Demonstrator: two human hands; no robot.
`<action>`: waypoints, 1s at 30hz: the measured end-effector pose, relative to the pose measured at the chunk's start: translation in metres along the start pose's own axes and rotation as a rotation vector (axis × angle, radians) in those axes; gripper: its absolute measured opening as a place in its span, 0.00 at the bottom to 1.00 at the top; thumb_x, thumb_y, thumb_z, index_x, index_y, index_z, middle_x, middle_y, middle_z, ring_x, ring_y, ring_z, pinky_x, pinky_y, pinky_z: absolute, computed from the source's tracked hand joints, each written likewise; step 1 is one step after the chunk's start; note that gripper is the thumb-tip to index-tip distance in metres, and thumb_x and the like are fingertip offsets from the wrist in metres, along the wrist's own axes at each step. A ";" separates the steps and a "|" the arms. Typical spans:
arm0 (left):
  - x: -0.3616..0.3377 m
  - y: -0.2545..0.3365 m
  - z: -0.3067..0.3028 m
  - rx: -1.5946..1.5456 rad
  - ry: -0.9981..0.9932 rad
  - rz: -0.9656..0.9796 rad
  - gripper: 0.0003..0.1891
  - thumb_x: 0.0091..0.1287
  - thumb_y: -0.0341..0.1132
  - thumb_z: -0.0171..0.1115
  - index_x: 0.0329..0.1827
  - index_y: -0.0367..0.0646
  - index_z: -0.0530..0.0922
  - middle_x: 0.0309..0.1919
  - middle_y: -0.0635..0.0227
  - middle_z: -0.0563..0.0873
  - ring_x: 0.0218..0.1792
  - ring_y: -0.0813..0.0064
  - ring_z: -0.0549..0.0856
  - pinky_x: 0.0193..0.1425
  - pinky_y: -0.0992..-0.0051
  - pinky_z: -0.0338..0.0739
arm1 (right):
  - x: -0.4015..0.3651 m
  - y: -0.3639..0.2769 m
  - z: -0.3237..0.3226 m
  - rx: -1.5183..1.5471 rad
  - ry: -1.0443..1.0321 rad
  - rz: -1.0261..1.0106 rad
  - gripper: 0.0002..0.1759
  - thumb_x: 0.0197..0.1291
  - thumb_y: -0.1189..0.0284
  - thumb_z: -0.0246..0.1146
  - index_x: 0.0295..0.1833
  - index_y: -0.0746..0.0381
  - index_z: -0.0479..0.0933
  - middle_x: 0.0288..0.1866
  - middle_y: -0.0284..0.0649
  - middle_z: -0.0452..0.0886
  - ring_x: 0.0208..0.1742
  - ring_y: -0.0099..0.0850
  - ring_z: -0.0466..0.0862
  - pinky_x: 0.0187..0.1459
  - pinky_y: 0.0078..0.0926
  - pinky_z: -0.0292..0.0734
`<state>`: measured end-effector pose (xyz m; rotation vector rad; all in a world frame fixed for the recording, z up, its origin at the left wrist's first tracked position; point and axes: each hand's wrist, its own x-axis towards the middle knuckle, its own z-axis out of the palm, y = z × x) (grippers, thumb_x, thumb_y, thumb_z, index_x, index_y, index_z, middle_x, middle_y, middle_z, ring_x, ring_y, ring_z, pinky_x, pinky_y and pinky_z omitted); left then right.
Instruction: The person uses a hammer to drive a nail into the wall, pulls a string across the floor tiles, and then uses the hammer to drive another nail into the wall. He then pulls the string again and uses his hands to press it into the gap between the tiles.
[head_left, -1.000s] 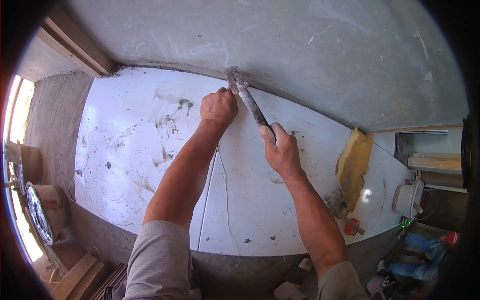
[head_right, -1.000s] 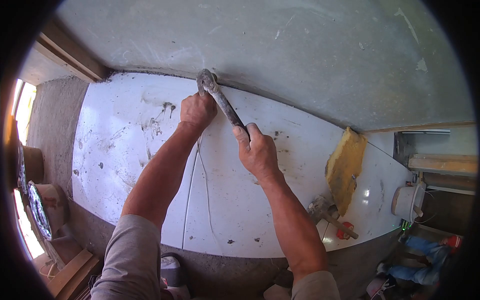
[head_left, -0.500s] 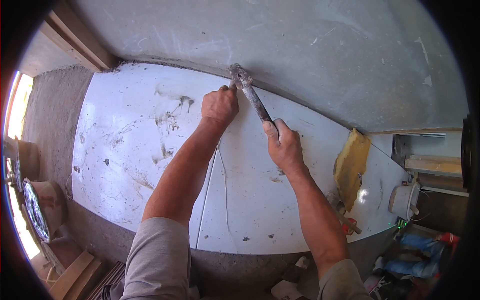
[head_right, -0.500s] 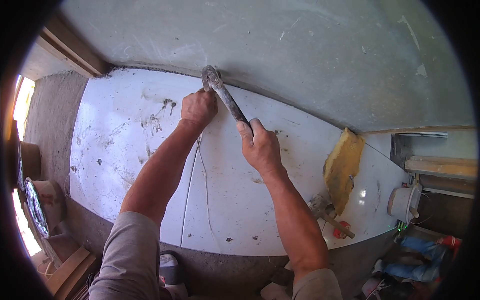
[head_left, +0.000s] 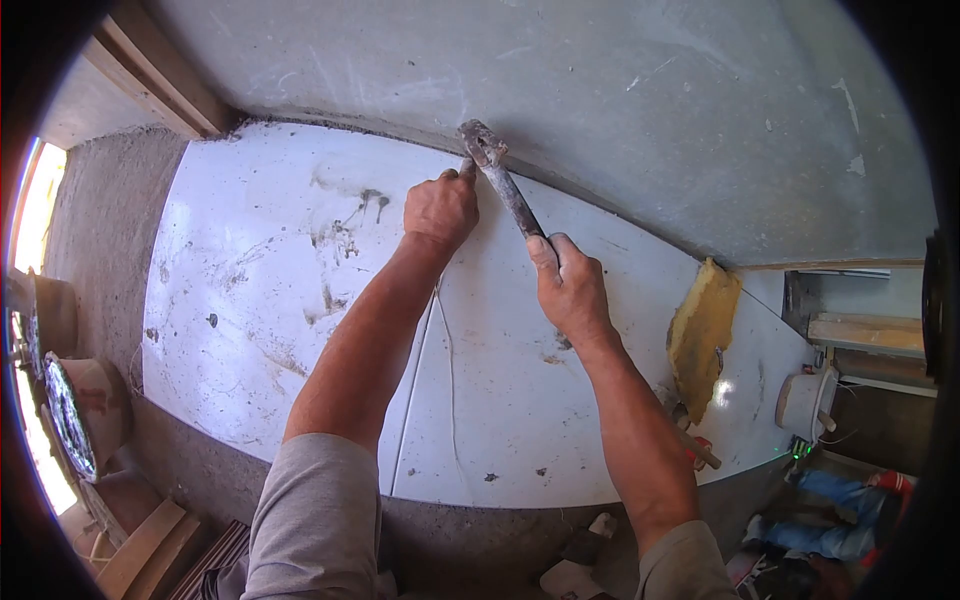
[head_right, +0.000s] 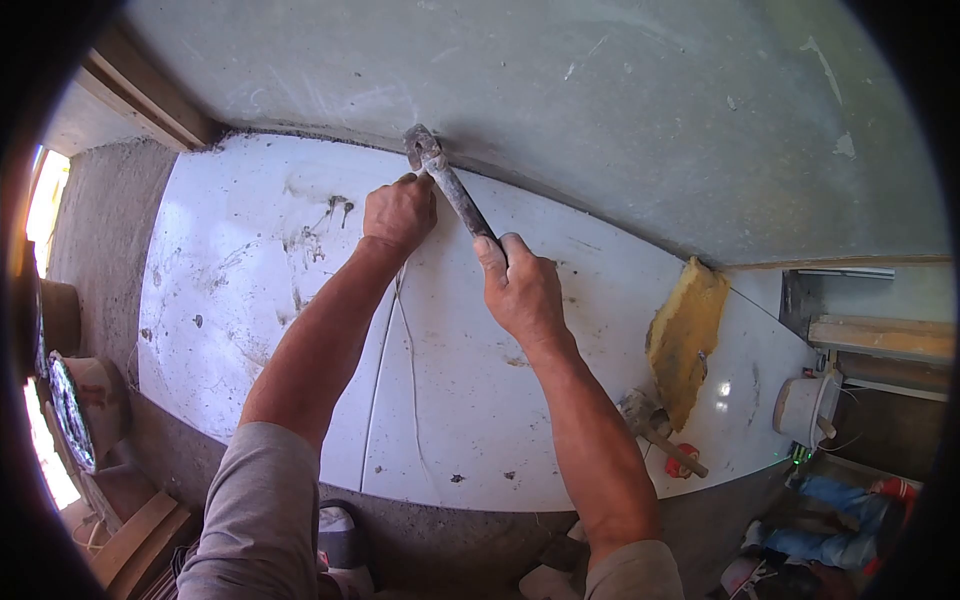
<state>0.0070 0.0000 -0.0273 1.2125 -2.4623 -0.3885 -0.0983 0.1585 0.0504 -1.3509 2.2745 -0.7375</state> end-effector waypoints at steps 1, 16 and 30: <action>0.000 0.001 -0.001 -0.001 -0.003 0.002 0.07 0.63 0.35 0.58 0.36 0.43 0.80 0.31 0.58 0.86 0.29 0.55 0.87 0.35 0.59 0.82 | -0.005 0.000 0.001 0.025 0.032 -0.040 0.24 0.71 0.52 0.53 0.32 0.63 0.71 0.17 0.51 0.76 0.22 0.55 0.80 0.24 0.46 0.73; -0.030 -0.005 -0.018 0.018 -0.169 -0.009 0.20 0.69 0.34 0.48 0.65 0.47 0.73 0.43 0.61 0.85 0.36 0.59 0.88 0.40 0.64 0.82 | -0.096 0.024 -0.046 0.144 0.022 0.125 0.27 0.71 0.50 0.52 0.33 0.64 0.73 0.17 0.44 0.74 0.20 0.42 0.79 0.26 0.39 0.71; -0.110 0.000 -0.030 0.000 -0.160 -0.010 0.21 0.69 0.35 0.51 0.65 0.45 0.73 0.36 0.56 0.86 0.31 0.55 0.87 0.36 0.60 0.81 | -0.212 0.029 -0.090 0.279 -0.141 0.281 0.26 0.71 0.50 0.53 0.31 0.63 0.72 0.15 0.35 0.71 0.18 0.28 0.78 0.23 0.30 0.71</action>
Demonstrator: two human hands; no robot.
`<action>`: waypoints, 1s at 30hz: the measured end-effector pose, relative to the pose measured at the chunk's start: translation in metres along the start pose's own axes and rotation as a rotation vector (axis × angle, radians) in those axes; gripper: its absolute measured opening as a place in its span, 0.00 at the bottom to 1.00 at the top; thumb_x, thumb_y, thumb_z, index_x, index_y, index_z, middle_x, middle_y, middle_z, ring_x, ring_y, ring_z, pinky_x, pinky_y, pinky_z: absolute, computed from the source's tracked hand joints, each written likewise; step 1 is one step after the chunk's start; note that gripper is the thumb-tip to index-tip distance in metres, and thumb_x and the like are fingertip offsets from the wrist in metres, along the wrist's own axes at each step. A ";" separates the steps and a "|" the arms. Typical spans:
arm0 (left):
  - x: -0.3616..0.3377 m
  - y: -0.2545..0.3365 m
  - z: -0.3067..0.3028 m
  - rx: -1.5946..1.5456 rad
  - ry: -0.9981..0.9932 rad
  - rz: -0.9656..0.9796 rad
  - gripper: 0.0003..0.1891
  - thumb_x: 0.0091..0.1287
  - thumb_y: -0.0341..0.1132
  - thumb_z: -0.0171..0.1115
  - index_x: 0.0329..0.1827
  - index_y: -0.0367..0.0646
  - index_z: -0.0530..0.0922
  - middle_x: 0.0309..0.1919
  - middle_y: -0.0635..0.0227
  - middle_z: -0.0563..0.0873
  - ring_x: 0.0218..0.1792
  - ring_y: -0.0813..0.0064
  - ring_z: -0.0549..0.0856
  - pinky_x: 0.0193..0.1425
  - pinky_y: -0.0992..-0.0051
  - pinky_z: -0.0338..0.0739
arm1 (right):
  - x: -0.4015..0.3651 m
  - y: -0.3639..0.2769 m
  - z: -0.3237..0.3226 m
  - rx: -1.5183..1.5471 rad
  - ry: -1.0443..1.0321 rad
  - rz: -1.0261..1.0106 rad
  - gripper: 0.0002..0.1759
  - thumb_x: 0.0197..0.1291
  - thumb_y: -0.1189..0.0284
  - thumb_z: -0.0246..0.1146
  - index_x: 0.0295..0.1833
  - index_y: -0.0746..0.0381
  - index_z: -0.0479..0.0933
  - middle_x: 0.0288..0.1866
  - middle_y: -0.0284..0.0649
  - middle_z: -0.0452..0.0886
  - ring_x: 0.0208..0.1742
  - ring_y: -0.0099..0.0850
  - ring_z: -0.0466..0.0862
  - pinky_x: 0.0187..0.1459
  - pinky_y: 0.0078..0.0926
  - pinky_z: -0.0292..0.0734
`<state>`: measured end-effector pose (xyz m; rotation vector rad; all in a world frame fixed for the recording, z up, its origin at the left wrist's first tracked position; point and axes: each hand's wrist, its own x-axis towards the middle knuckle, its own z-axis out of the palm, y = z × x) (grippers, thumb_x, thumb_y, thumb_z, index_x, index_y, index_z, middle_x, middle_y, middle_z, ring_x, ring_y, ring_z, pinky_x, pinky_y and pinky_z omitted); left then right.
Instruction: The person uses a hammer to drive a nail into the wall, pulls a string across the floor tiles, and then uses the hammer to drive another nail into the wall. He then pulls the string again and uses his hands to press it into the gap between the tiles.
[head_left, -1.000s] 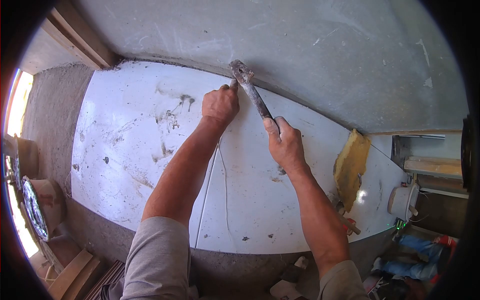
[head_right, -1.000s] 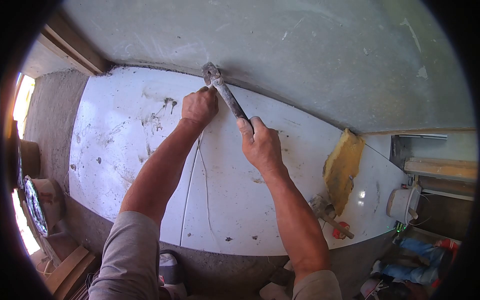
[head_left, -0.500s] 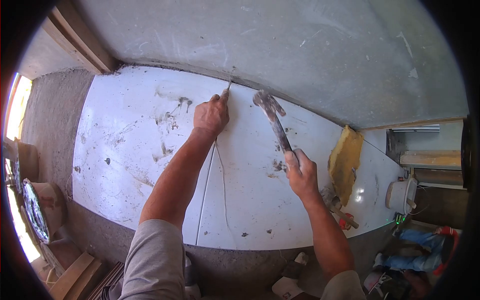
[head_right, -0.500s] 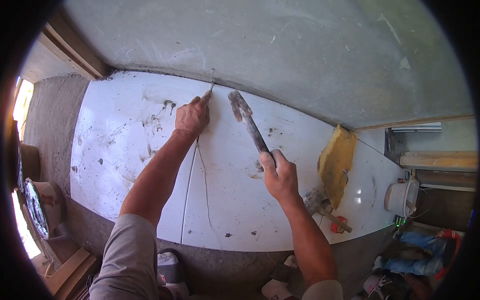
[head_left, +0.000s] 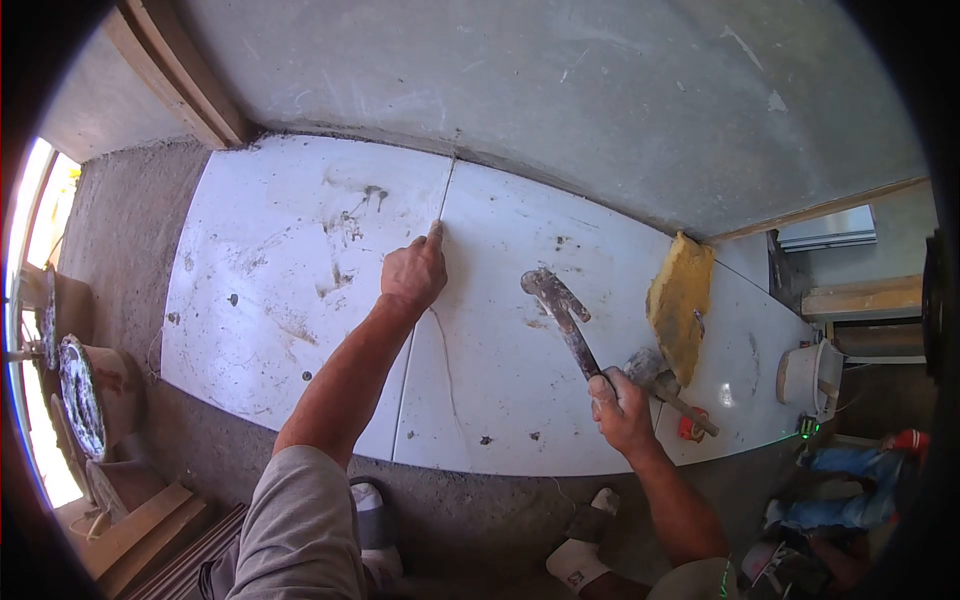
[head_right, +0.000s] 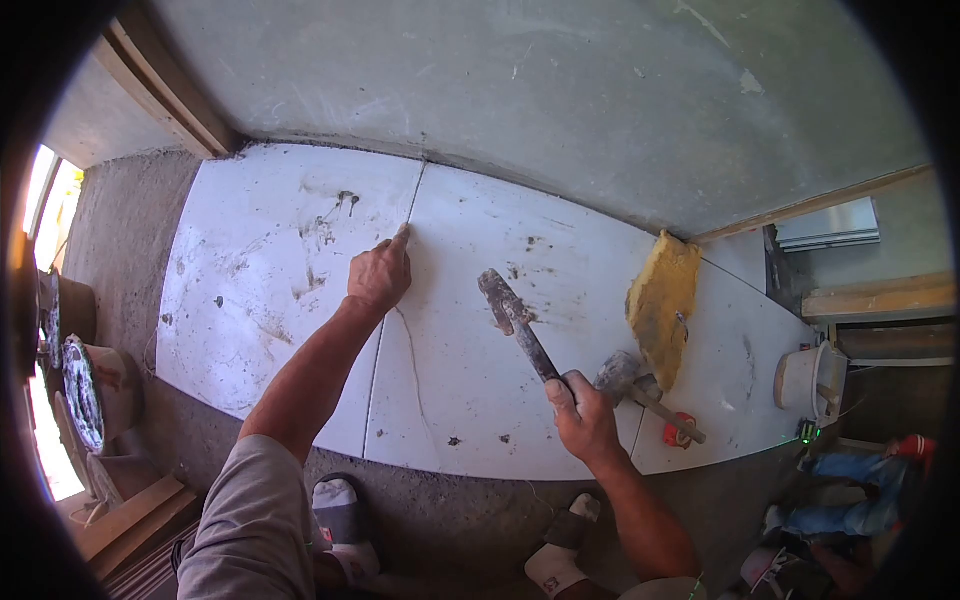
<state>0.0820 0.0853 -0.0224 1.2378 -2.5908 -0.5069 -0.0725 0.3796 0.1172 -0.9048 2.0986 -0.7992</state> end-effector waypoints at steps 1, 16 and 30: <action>-0.011 0.001 -0.003 0.004 0.000 -0.003 0.21 0.69 0.35 0.51 0.65 0.45 0.73 0.36 0.56 0.86 0.31 0.55 0.87 0.36 0.60 0.81 | -0.007 0.000 -0.008 0.003 -0.004 -0.002 0.26 0.71 0.50 0.53 0.31 0.63 0.72 0.15 0.35 0.71 0.18 0.28 0.78 0.23 0.30 0.71; -0.132 0.007 -0.018 -0.034 -0.060 -0.099 0.22 0.69 0.34 0.51 0.68 0.51 0.72 0.34 0.57 0.87 0.30 0.56 0.87 0.36 0.59 0.81 | -0.153 0.053 -0.153 -0.220 0.026 0.078 0.26 0.67 0.50 0.57 0.29 0.62 0.70 0.15 0.31 0.69 0.17 0.23 0.72 0.21 0.26 0.66; -0.221 0.019 -0.029 0.010 -0.022 -0.091 0.23 0.67 0.32 0.54 0.66 0.47 0.73 0.31 0.59 0.86 0.29 0.57 0.86 0.32 0.60 0.81 | -0.392 0.363 -0.098 -0.559 0.482 1.048 0.25 0.68 0.52 0.56 0.46 0.66 0.75 0.34 0.46 0.79 0.36 0.33 0.81 0.36 0.31 0.74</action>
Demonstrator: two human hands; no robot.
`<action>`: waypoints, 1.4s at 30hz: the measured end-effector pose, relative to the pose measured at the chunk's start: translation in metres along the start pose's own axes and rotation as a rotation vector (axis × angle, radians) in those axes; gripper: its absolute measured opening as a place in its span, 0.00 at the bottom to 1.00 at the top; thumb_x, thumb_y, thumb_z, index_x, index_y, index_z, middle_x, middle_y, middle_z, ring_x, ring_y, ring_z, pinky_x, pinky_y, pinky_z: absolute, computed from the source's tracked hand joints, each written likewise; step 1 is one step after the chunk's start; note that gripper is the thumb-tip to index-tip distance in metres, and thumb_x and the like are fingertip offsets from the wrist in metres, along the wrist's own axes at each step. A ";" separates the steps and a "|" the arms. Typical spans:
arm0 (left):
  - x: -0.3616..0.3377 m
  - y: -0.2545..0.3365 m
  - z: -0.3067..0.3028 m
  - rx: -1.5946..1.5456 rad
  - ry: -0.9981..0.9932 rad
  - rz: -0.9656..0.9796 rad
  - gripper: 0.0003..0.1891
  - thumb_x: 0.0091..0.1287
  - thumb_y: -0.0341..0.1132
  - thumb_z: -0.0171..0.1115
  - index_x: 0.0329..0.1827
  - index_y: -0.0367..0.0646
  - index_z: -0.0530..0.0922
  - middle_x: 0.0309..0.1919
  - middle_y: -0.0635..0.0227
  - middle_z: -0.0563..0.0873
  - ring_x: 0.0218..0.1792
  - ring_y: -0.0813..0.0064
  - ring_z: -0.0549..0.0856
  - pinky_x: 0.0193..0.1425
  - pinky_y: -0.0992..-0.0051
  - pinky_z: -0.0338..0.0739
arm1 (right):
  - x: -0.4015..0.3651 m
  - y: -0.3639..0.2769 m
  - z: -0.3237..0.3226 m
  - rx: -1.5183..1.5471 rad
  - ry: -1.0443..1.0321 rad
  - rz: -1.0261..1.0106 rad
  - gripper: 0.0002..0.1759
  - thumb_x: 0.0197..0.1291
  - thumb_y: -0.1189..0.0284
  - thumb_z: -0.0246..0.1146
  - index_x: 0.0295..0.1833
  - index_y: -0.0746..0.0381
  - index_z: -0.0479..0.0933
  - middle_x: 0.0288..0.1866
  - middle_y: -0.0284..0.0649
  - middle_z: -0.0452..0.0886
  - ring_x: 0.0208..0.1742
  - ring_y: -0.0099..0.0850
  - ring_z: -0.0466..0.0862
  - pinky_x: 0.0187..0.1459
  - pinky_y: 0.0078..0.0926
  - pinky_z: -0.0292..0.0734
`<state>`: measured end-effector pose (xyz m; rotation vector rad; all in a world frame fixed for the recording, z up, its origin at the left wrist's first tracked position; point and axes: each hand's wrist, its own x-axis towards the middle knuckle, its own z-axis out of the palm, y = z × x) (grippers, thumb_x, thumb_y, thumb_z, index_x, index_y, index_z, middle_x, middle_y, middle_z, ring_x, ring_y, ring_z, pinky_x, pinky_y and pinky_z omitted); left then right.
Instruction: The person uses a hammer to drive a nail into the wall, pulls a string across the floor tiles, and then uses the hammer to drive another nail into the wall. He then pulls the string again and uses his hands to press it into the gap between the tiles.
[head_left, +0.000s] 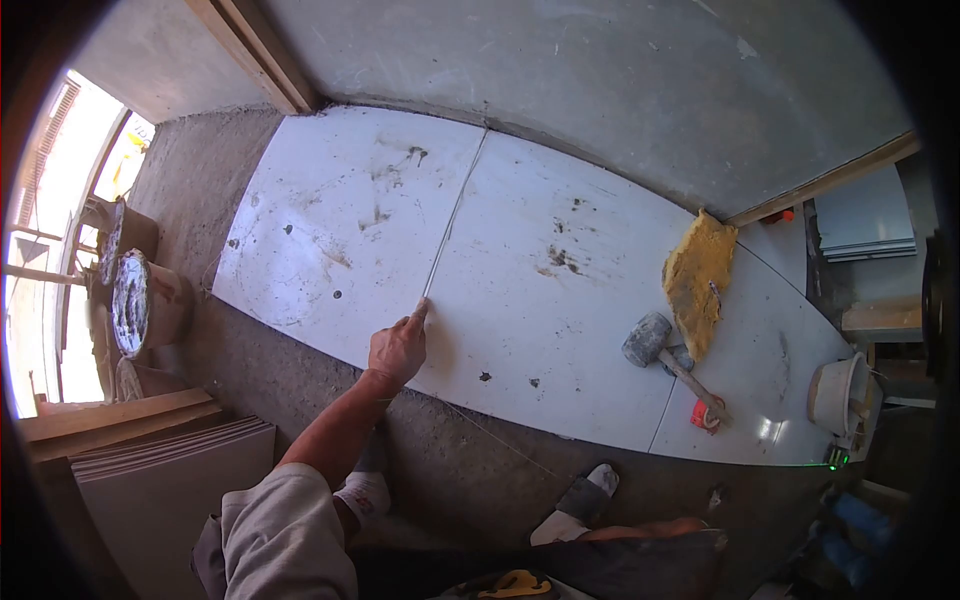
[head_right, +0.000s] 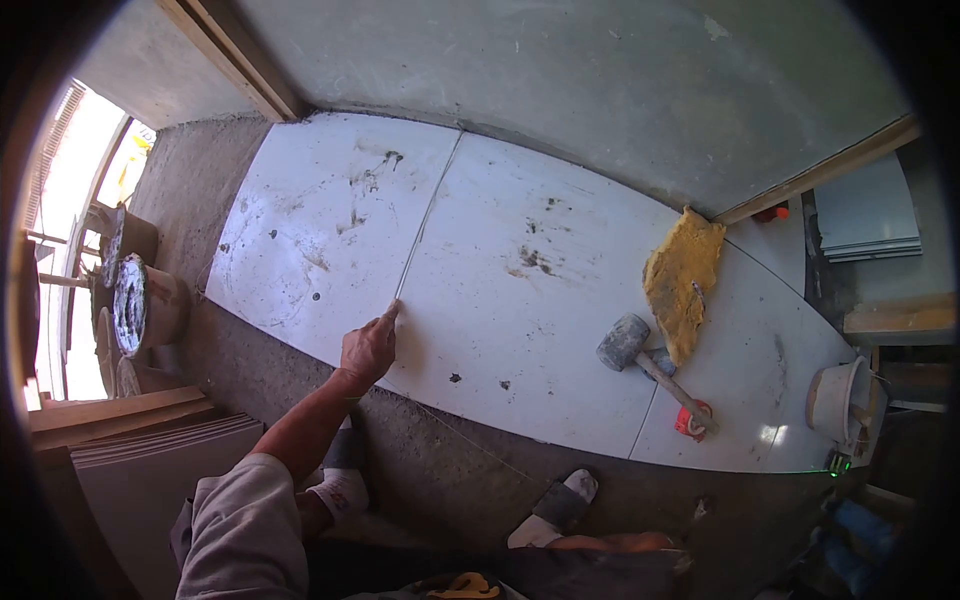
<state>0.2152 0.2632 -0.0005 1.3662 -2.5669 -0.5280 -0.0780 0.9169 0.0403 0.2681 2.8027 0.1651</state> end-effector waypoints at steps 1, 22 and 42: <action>0.002 -0.001 -0.003 0.010 -0.001 0.012 0.23 0.67 0.32 0.54 0.66 0.47 0.73 0.31 0.59 0.86 0.29 0.57 0.86 0.32 0.60 0.81 | 0.000 0.008 0.013 -0.050 -0.001 0.019 0.25 0.68 0.52 0.56 0.47 0.67 0.74 0.36 0.47 0.79 0.37 0.34 0.81 0.37 0.32 0.74; -0.031 0.031 -0.032 0.102 -0.252 -0.369 0.19 0.72 0.37 0.49 0.65 0.61 0.76 0.38 0.57 0.88 0.40 0.54 0.87 0.44 0.58 0.80 | -0.011 -0.120 -0.080 0.025 -0.274 -0.595 0.22 0.64 0.69 0.61 0.60 0.68 0.70 0.56 0.55 0.76 0.61 0.52 0.75 0.61 0.43 0.69; -0.229 -0.025 -0.051 -0.759 -0.342 -0.848 0.14 0.70 0.36 0.57 0.56 0.54 0.83 0.39 0.56 0.88 0.38 0.69 0.87 0.46 0.71 0.78 | -0.282 -0.238 -0.129 -0.059 -0.598 -0.757 0.16 0.61 0.64 0.64 0.46 0.65 0.77 0.40 0.50 0.83 0.42 0.48 0.84 0.46 0.41 0.77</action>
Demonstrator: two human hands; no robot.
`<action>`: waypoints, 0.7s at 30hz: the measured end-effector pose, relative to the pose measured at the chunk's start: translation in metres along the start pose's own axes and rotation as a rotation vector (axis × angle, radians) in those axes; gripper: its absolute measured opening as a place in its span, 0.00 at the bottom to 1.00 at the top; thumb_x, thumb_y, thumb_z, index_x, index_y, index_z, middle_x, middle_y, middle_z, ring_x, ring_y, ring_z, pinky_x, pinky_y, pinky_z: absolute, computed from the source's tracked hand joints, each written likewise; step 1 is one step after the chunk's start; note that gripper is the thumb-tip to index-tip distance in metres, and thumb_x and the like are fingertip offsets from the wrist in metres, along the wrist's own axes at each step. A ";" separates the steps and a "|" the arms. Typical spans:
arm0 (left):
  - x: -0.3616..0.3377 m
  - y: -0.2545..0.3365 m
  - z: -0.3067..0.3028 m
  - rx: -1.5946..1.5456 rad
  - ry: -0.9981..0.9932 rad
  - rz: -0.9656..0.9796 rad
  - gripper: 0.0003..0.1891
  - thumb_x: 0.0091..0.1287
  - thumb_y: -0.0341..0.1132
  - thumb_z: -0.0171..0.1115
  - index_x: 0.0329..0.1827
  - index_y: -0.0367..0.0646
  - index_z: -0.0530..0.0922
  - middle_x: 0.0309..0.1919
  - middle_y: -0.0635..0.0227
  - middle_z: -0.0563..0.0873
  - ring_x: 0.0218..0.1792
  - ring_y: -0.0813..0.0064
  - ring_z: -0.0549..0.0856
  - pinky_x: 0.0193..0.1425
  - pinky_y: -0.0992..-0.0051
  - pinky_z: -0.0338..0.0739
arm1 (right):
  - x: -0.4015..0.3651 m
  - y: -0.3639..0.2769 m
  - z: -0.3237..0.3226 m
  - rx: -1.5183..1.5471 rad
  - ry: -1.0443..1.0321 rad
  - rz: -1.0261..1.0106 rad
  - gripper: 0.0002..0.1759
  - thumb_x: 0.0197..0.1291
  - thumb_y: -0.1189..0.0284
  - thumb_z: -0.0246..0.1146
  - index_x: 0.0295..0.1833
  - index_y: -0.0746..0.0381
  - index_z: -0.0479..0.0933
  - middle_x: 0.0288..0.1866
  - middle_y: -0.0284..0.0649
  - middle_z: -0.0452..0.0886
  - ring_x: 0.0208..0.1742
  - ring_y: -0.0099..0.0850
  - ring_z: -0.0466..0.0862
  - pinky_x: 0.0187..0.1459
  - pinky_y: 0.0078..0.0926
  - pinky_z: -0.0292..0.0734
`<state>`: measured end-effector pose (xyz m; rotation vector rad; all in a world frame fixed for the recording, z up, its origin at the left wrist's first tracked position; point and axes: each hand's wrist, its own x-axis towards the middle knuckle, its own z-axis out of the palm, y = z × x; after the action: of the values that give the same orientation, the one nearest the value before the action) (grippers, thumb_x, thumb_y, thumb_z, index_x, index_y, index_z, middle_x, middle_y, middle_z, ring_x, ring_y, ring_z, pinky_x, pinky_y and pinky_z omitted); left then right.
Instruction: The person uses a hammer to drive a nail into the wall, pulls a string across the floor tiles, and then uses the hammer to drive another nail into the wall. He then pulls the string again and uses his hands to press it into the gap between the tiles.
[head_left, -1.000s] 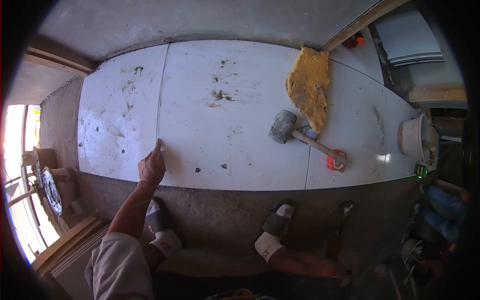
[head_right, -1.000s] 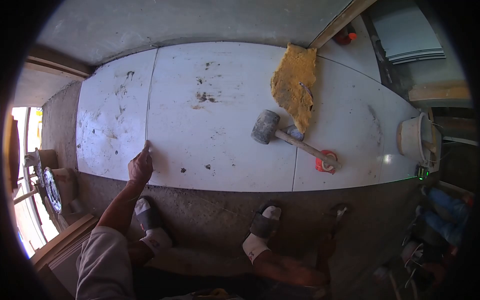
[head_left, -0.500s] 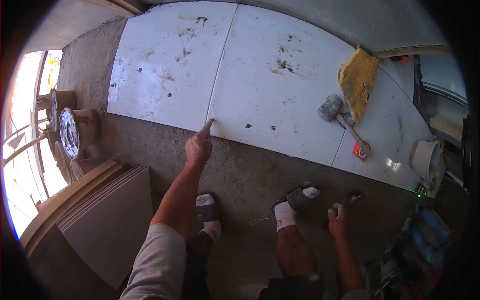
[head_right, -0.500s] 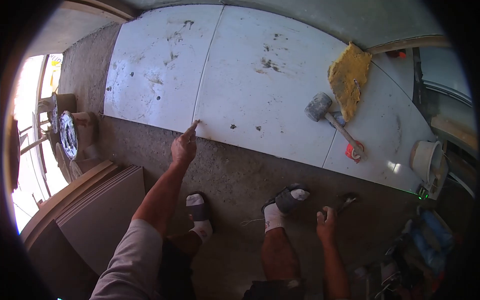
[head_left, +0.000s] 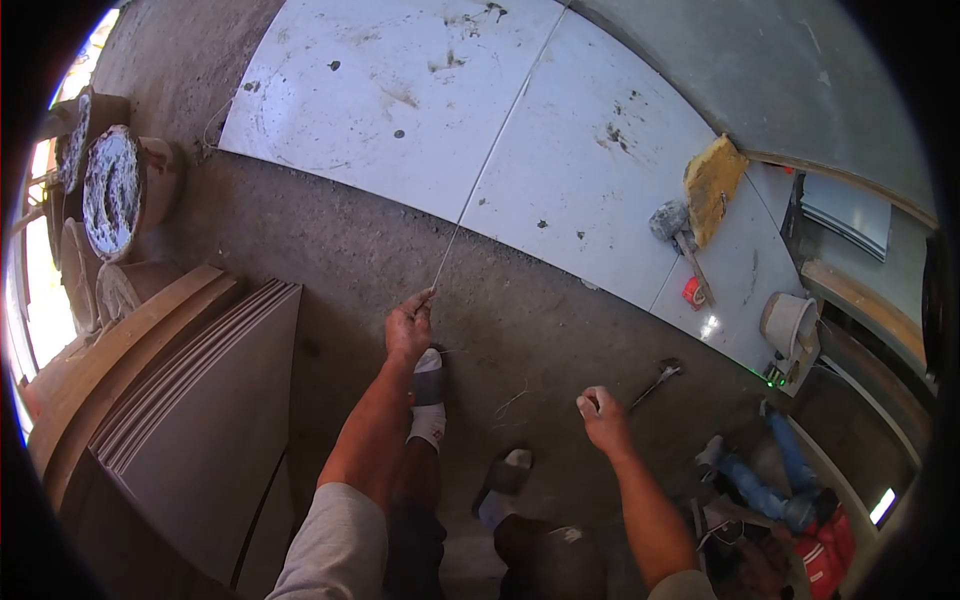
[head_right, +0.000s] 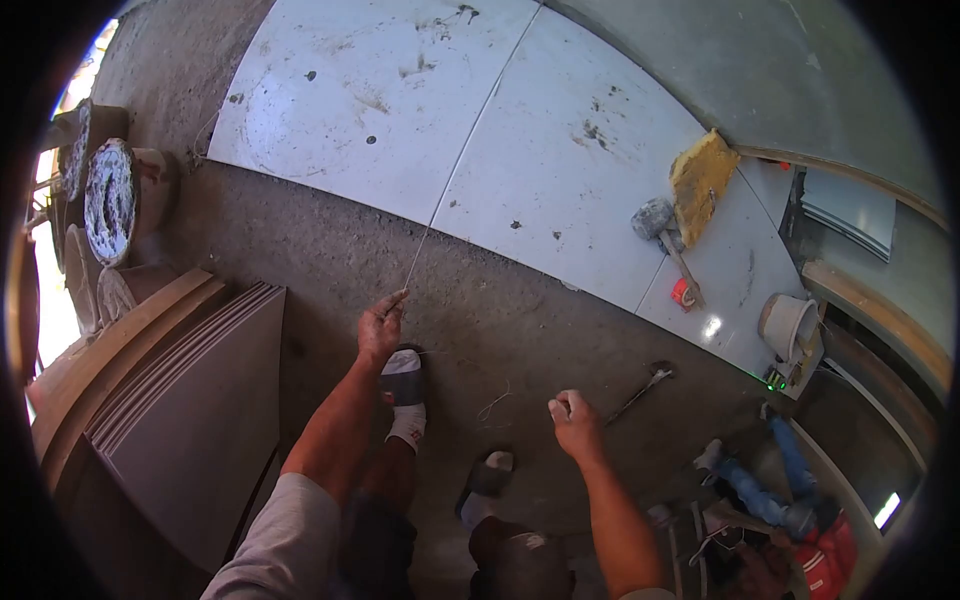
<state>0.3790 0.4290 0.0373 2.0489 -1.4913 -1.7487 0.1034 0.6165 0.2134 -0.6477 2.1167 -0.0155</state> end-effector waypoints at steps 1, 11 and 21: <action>-0.006 -0.009 0.000 -0.052 0.023 0.057 0.14 0.70 0.35 0.57 0.55 0.53 0.83 0.40 0.56 0.88 0.40 0.71 0.88 0.47 0.72 0.78 | 0.005 -0.016 0.007 0.009 -0.014 -0.047 0.16 0.61 0.63 0.64 0.45 0.65 0.77 0.39 0.50 0.83 0.42 0.48 0.84 0.45 0.41 0.77; -0.153 -0.073 -0.028 -0.140 -0.224 -0.047 0.14 0.69 0.32 0.57 0.54 0.49 0.84 0.44 0.57 0.88 0.47 0.68 0.87 0.55 0.73 0.77 | 0.022 -0.131 0.150 0.409 -0.045 -0.223 0.28 0.64 0.59 0.62 0.61 0.68 0.71 0.50 0.50 0.83 0.50 0.42 0.84 0.54 0.36 0.77; -0.309 -0.089 -0.089 -0.094 -0.320 -0.236 0.15 0.68 0.35 0.57 0.55 0.45 0.83 0.45 0.57 0.88 0.49 0.70 0.87 0.56 0.73 0.77 | -0.134 -0.136 0.134 1.016 -0.299 -0.044 0.12 0.70 0.64 0.56 0.45 0.62 0.76 0.28 0.34 0.78 0.28 0.23 0.80 0.34 0.23 0.76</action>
<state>0.5377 0.6407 0.2403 2.0448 -1.2421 -2.2809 0.3286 0.5898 0.2685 -0.0638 1.5212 -0.8957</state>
